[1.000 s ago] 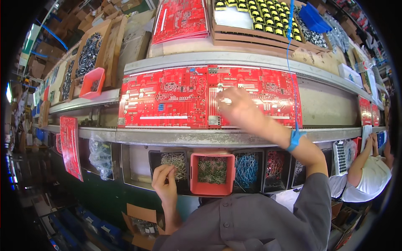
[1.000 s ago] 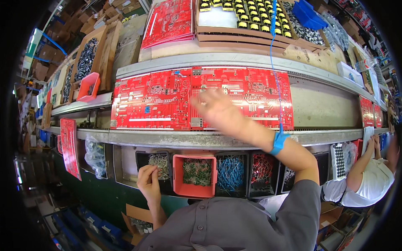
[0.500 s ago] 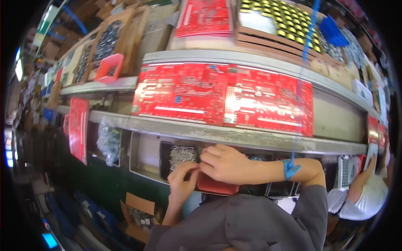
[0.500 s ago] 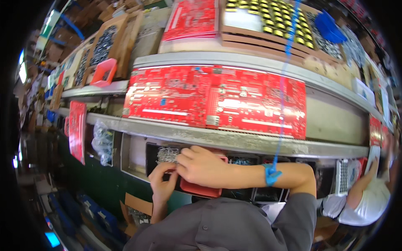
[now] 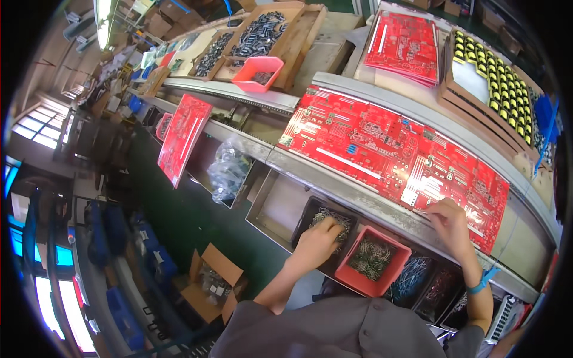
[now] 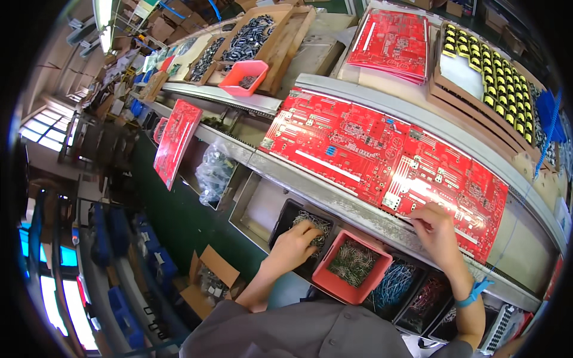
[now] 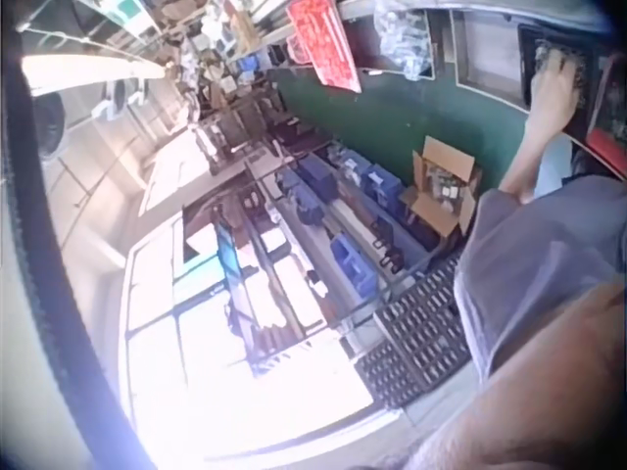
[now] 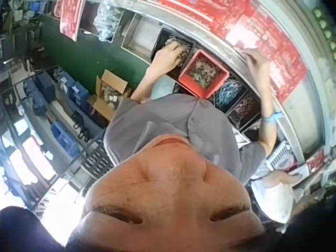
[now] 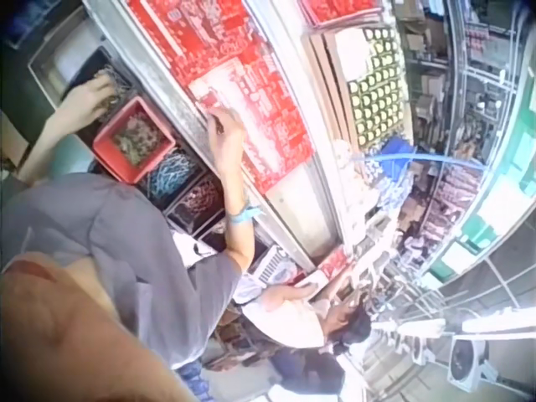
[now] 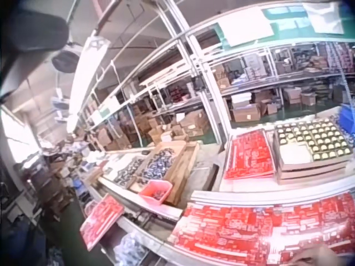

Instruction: The person places circuit boards onto the conveyor track, rearranges component bins on the workstation, and inserts electronic components from the bins into the boards by hand.

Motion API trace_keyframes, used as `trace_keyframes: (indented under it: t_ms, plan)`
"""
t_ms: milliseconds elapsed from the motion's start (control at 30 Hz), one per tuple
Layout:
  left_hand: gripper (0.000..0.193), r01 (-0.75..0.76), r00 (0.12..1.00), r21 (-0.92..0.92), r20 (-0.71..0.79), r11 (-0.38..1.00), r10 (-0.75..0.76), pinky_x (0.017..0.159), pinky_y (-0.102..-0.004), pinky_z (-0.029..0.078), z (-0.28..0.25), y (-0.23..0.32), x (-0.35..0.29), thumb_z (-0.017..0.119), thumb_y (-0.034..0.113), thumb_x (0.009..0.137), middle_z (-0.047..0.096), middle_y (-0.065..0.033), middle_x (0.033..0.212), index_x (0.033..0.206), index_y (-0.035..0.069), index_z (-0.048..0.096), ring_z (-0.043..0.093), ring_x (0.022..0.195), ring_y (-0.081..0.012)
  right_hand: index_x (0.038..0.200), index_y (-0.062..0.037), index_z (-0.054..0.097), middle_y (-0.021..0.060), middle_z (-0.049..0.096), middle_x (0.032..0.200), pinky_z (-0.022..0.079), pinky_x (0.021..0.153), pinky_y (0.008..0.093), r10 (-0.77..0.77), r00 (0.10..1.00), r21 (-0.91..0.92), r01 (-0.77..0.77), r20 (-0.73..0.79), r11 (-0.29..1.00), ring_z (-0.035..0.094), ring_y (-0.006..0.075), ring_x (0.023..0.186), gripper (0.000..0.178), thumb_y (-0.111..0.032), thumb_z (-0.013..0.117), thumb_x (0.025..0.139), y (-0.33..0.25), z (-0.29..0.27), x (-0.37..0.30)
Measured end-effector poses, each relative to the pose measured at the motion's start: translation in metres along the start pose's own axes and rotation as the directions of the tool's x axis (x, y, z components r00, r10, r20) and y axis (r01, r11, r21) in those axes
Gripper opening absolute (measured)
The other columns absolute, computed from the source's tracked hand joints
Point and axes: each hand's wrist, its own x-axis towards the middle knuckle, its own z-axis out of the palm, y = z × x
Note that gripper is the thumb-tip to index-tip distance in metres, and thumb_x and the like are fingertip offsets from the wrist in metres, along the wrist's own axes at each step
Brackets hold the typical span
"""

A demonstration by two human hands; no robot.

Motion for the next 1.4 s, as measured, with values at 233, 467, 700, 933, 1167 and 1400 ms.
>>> trace_keyframes:
  t_ms: [233, 467, 700, 933, 1167, 1400]
  plan:
    - [0.013, 0.039, 0.997, 0.005, -0.065, 0.999, -0.039, 0.067, -0.0381, 0.05, 0.006, 0.0, 0.002, 0.064, 0.009, 0.077, 0.057, -0.0087, 0.085, 0.09, 0.006, 0.061, 0.061, 0.079, -0.0296, 0.086, 0.0009, 0.064, 0.0124, 0.059, 0.08, 0.046, 0.06, 0.031, 0.11, 0.993, -0.117, -0.114, -0.038, 0.987, 0.058, 0.0246, 0.071, 0.011, 0.006, 0.064, 0.075, 0.017, -0.017, -0.007]
    - [0.006, 0.009, 0.995, 0.025, -0.097, 1.0, -0.007, 0.063, -0.0376, 0.051, 0.006, 0.0, 0.004, 0.064, 0.007, 0.078, 0.059, -0.0083, 0.082, 0.084, 0.006, 0.063, 0.062, 0.073, -0.0301, 0.083, 0.0016, 0.063, 0.0151, 0.059, 0.082, 0.049, 0.065, 0.0339, -0.03, 0.986, -0.289, -0.018, -0.161, 0.957, 0.059, 0.0297, 0.073, 0.009, 0.006, 0.064, 0.075, 0.029, -0.026, -0.002]
    - [0.033, 0.065, 0.986, -0.04, -0.15, 0.997, -0.071, 0.061, -0.0337, 0.048, 0.009, -0.007, 0.001, 0.071, 0.0, 0.07, 0.056, -0.0102, 0.091, 0.101, 0.005, 0.06, 0.058, 0.065, -0.0226, 0.084, -0.002, 0.066, 0.0131, 0.062, 0.081, 0.05, 0.067, 0.0372, -0.149, 0.955, -0.36, 0.049, -0.257, 0.932, 0.061, 0.0311, 0.076, 0.009, 0.0, 0.066, 0.075, 0.047, -0.026, 0.029]
    - [0.019, 0.019, 0.98, -0.102, -0.195, 0.995, -0.039, 0.052, -0.0324, 0.039, 0.015, -0.003, 0.004, 0.069, -0.004, 0.069, 0.053, -0.0083, 0.078, 0.083, 0.002, 0.059, 0.046, 0.052, -0.02, 0.085, -0.0033, 0.066, 0.0121, 0.063, 0.082, 0.052, 0.065, 0.0357, -0.257, 0.926, -0.443, 0.114, -0.277, 0.889, 0.063, 0.03, 0.074, 0.009, -0.002, 0.068, 0.076, 0.068, -0.02, 0.053]
    - [0.016, -0.004, 0.971, -0.134, -0.239, 0.991, -0.029, 0.05, -0.0301, 0.038, 0.02, -0.005, 0.002, 0.068, -0.007, 0.068, 0.053, -0.0073, 0.078, 0.076, 0.002, 0.057, 0.045, 0.052, -0.0174, 0.085, -0.0061, 0.067, 0.0099, 0.06, 0.079, 0.053, 0.064, 0.0386, -0.306, 0.91, -0.481, 0.143, -0.281, 0.865, 0.062, 0.0293, 0.074, 0.009, -0.005, 0.065, 0.076, 0.072, -0.012, 0.066]
    - [0.016, 0.004, 0.972, -0.132, -0.233, 0.991, -0.035, 0.05, -0.0298, 0.038, 0.019, -0.005, 0.002, 0.067, -0.008, 0.068, 0.053, -0.0071, 0.078, 0.075, 0.002, 0.057, 0.045, 0.052, -0.0171, 0.086, -0.0076, 0.068, 0.0088, 0.061, 0.081, 0.053, 0.064, 0.0376, -0.324, 0.914, -0.53, 0.154, -0.244, 0.834, 0.061, 0.0278, 0.075, 0.013, -0.004, 0.066, 0.073, 0.072, -0.012, 0.067]
